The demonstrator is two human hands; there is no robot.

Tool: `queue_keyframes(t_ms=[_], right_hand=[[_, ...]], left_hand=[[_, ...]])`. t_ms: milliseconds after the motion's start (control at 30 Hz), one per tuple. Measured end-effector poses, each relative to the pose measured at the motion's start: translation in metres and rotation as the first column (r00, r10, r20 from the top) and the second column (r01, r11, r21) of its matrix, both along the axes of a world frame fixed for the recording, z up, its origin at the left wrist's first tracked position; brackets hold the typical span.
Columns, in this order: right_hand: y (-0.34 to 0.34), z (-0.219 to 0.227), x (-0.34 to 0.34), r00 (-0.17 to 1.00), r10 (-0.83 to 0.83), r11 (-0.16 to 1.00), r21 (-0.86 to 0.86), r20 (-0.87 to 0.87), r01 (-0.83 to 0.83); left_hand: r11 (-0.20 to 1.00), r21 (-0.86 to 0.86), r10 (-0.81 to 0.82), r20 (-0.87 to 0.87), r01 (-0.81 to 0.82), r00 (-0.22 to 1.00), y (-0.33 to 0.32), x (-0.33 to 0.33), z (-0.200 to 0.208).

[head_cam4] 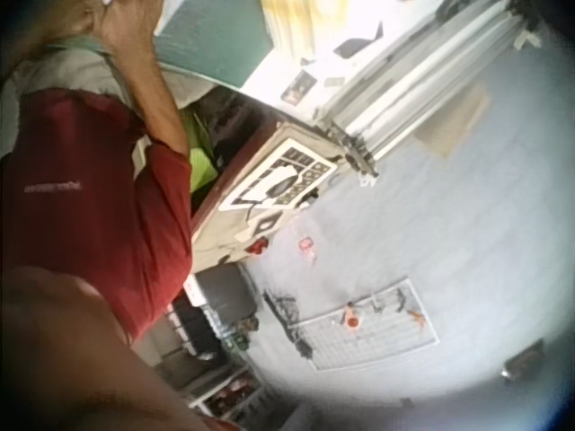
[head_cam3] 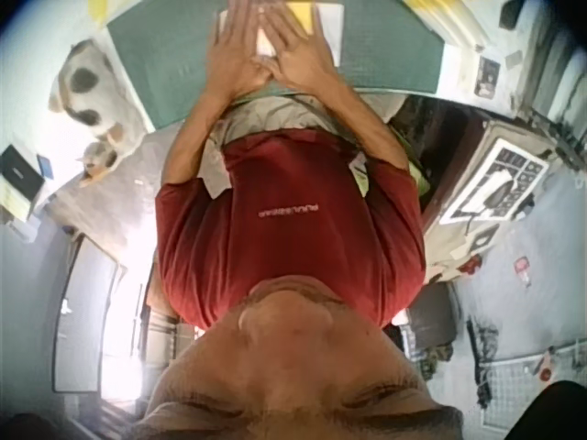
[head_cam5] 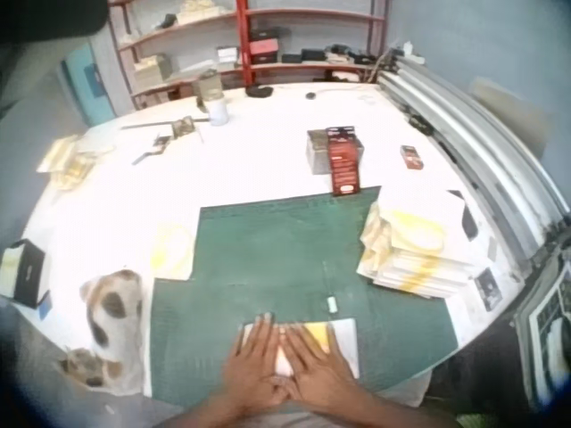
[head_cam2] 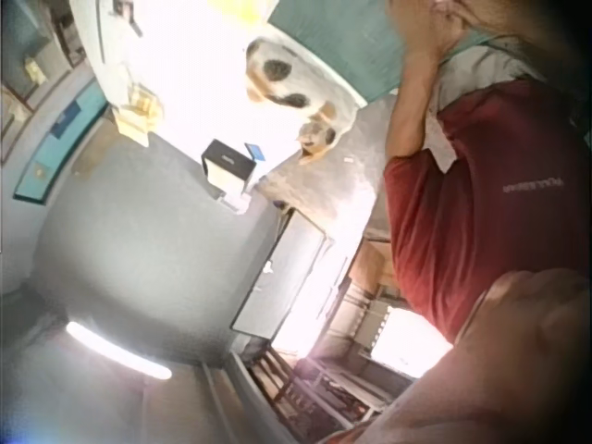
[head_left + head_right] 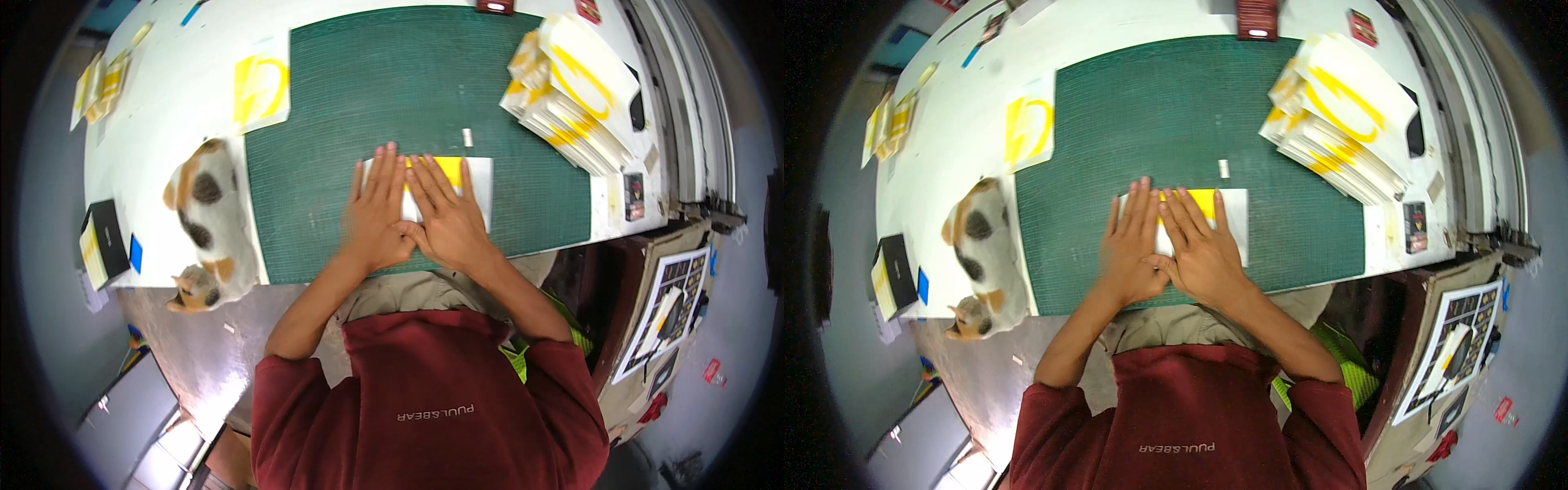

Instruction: The person folds white paper sheets with yellow printed designs on a green cutting mat. They repeatedly pick up sheets, fold them in half, press the crease, and stack the folded pieces. A cat is present on the table and is briefly touched during the task.

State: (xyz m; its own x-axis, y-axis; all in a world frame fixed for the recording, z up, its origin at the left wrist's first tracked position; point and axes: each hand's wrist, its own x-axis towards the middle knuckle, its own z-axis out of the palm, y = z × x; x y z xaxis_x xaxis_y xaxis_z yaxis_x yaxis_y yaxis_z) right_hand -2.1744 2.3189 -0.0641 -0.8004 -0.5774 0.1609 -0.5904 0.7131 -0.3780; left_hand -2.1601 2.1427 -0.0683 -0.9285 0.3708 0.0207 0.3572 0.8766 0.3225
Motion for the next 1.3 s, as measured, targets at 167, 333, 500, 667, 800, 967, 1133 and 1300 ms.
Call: queue_keyframes(t_ms=[167,333,500,667,800,967,1133,1300], right_hand=[[0.07,-0.004,-0.002,0.976,-0.216,0.954,0.207,-0.019,0.215],[0.109,0.009,0.012,0.845,-0.499,0.866,-0.163,-0.193,0.473],[0.223,-0.005,0.017,0.228,-0.895,0.257,-0.026,-0.383,0.966],[0.266,-0.026,0.015,0.173,-0.958,0.17,0.034,-0.23,0.985],[0.25,-0.006,0.037,0.152,-0.985,0.136,-0.174,0.084,0.975],[0.095,0.007,0.074,0.692,-0.699,0.661,-0.53,-0.178,0.531],[0.04,-0.008,0.067,0.886,-0.446,0.852,-0.366,-0.129,0.376],[0.015,-0.007,0.032,0.891,-0.422,0.846,-0.426,-0.167,0.321]], left_hand=[[0.999,0.003,-0.032,-0.007,0.032,0.999,0.002,0.001,0.005],[1.0,-0.024,0.013,-0.021,-0.013,1.0,0.004,0.004,0.003],[0.992,-0.052,0.111,-0.093,-0.116,0.99,0.02,0.024,0.005],[0.994,-0.024,0.105,-0.032,-0.105,0.994,0.02,0.021,0.006],[0.995,-0.009,0.096,-0.051,-0.097,0.994,0.02,0.021,0.003],[0.994,-0.013,0.103,-0.061,-0.104,0.993,0.019,0.022,0.0],[0.994,-0.014,0.11,-0.059,-0.111,0.992,0.02,0.022,0.002],[0.994,0.004,0.106,-0.08,-0.106,0.991,0.02,0.021,-0.003]])
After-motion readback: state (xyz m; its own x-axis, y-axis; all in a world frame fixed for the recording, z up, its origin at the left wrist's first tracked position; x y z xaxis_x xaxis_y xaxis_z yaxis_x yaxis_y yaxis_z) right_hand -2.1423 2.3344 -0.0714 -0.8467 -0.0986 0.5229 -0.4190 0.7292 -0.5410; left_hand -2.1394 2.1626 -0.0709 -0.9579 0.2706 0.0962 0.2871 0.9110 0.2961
